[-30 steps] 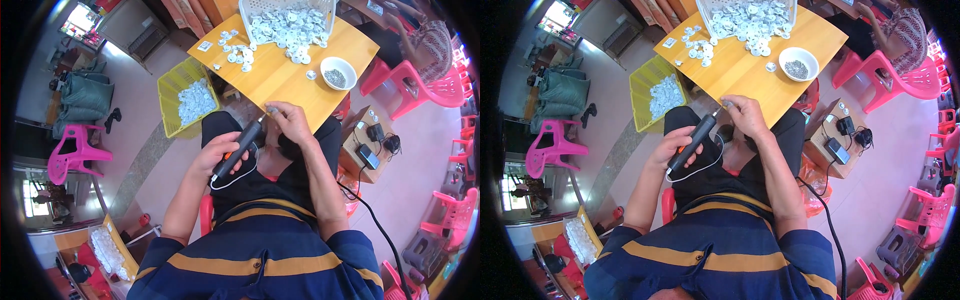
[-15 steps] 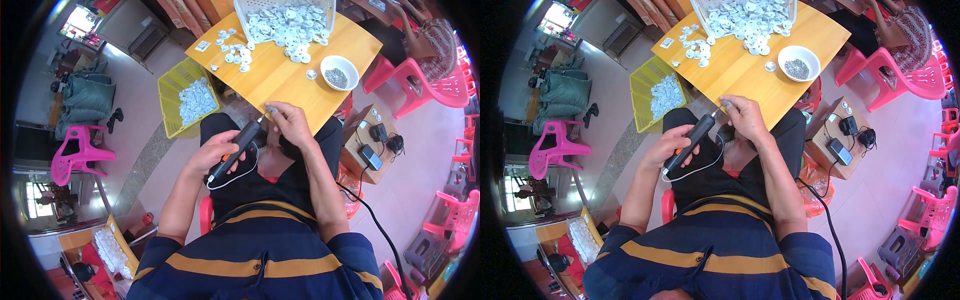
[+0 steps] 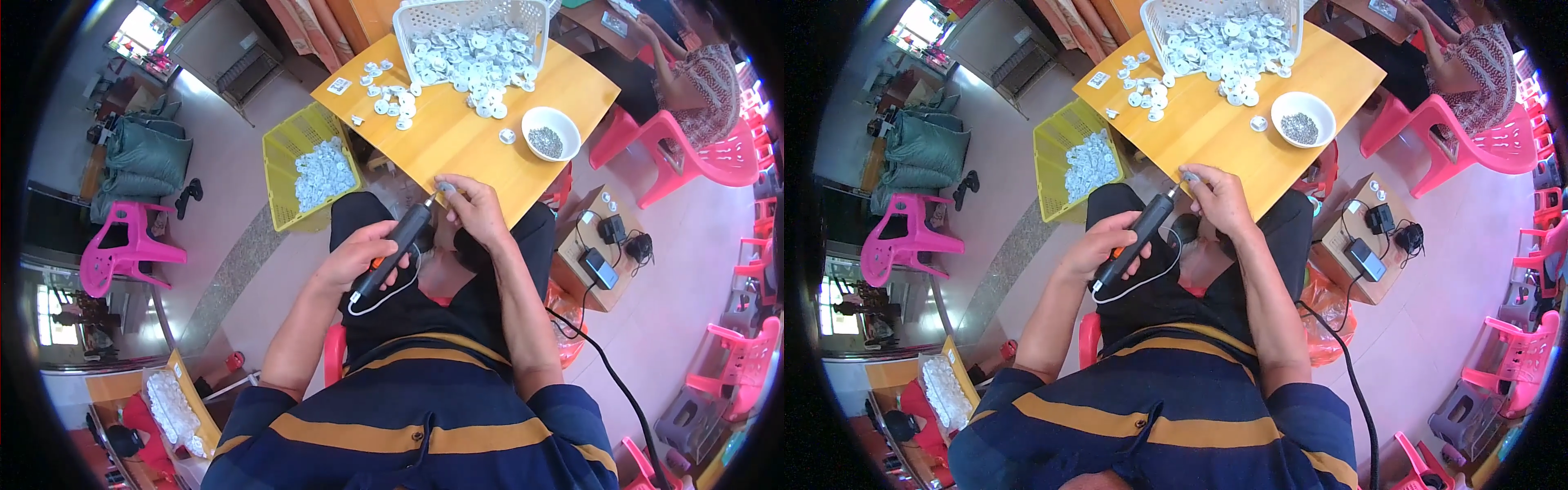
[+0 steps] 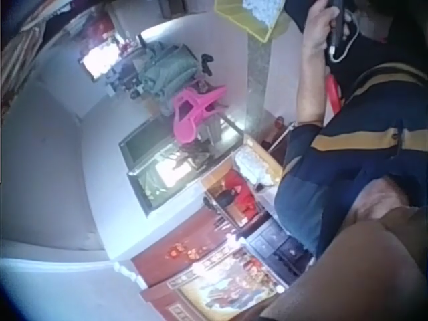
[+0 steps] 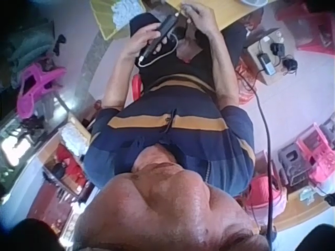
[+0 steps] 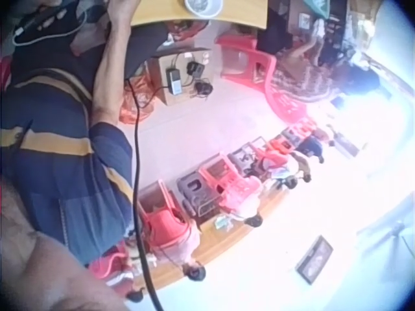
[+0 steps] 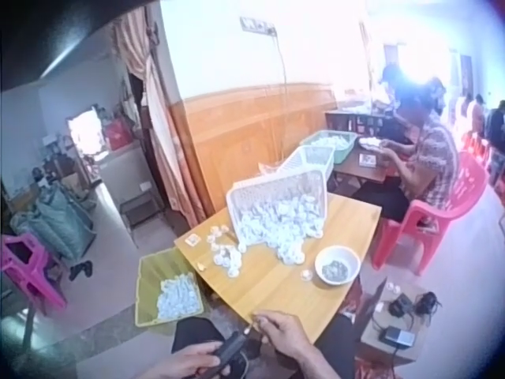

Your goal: Assembling small white plastic components using an electric screwdriver in a manufacturing setting.

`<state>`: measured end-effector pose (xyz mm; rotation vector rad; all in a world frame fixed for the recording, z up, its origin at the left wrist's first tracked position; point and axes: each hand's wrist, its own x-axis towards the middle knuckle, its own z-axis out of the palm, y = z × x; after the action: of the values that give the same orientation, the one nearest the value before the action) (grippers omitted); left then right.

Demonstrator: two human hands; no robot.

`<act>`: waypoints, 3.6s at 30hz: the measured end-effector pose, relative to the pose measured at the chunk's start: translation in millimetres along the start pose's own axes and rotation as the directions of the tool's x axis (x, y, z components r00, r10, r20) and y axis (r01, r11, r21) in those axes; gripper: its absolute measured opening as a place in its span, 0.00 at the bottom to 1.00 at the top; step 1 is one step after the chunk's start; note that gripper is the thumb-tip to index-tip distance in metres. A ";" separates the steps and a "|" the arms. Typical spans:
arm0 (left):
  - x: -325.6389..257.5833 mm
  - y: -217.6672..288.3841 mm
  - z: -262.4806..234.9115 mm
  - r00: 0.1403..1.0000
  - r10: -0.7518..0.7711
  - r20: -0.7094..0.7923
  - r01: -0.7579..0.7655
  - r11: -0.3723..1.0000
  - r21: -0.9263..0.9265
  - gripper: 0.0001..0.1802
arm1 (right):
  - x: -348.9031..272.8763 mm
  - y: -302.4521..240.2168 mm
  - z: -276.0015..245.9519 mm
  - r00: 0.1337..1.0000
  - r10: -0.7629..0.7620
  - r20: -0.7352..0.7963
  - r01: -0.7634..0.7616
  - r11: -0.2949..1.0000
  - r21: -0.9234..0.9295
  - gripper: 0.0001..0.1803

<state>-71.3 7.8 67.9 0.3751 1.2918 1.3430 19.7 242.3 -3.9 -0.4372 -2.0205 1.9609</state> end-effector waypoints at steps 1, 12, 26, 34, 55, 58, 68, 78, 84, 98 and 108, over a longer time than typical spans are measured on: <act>-0.5 -3.7 1.4 1.000 0.006 0.009 -0.006 0.999 -0.053 0.26 | -0.4 -1.5 0.5 0.999 0.035 0.000 -0.035 0.998 0.047 0.14; 3.4 -76.8 25.7 0.914 0.296 0.276 -0.035 0.736 -0.676 0.34 | 3.8 -3.0 -6.3 0.999 0.027 -0.046 0.003 0.836 0.549 0.18; -15.2 -95.5 13.4 0.965 0.255 -0.060 -0.250 0.830 -0.499 0.23 | 78.3 -0.3 6.5 0.928 -0.350 -0.129 0.096 0.558 -0.824 0.14; -21.7 -89.8 9.2 0.964 0.256 -0.072 -0.258 0.836 -0.484 0.22 | 110.8 -8.2 6.8 0.867 -0.498 0.029 0.258 0.398 -0.880 0.26; -18.5 -90.5 18.2 0.973 0.221 -0.063 -0.229 0.911 -0.343 0.21 | 91.0 -40.4 -157.1 0.938 -0.030 -0.345 -0.325 0.267 -0.907 0.12; -18.5 -89.3 19.5 0.973 0.219 -0.076 -0.231 0.913 -0.337 0.21 | 96.6 -31.0 -161.6 0.926 -0.076 -0.370 -0.339 0.266 -0.902 0.11; -16.6 -92.2 18.1 0.977 0.197 -0.088 -0.215 0.914 -0.345 0.20 | 110.4 -19.4 -166.9 0.941 0.007 -0.339 -0.337 0.135 -0.932 0.15; -15.2 -89.9 22.0 0.974 0.211 -0.083 -0.227 0.912 -0.343 0.20 | 78.2 -58.8 -124.7 0.871 -0.207 -0.444 -0.047 0.866 -0.497 0.08; -15.5 -90.7 24.3 0.976 0.215 -0.025 -0.210 0.916 -0.343 0.21 | 38.2 -24.2 -51.1 0.939 -0.126 -0.319 0.141 0.990 0.024 0.05; -21.2 -82.6 37.1 0.948 0.318 -0.022 -0.316 0.928 -0.196 0.31 | -0.7 6.3 -1.8 0.998 0.070 -0.011 -0.062 0.940 0.336 0.08; -22.0 -81.6 37.0 0.948 0.312 -0.061 -0.317 0.944 -0.092 0.30 | -3.3 4.1 1.2 0.990 0.114 0.080 -0.138 0.851 0.507 0.03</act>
<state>5.3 -17.6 23.4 0.4986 1.2313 1.6878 22.2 240.0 -8.0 -0.4014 -1.4249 2.4968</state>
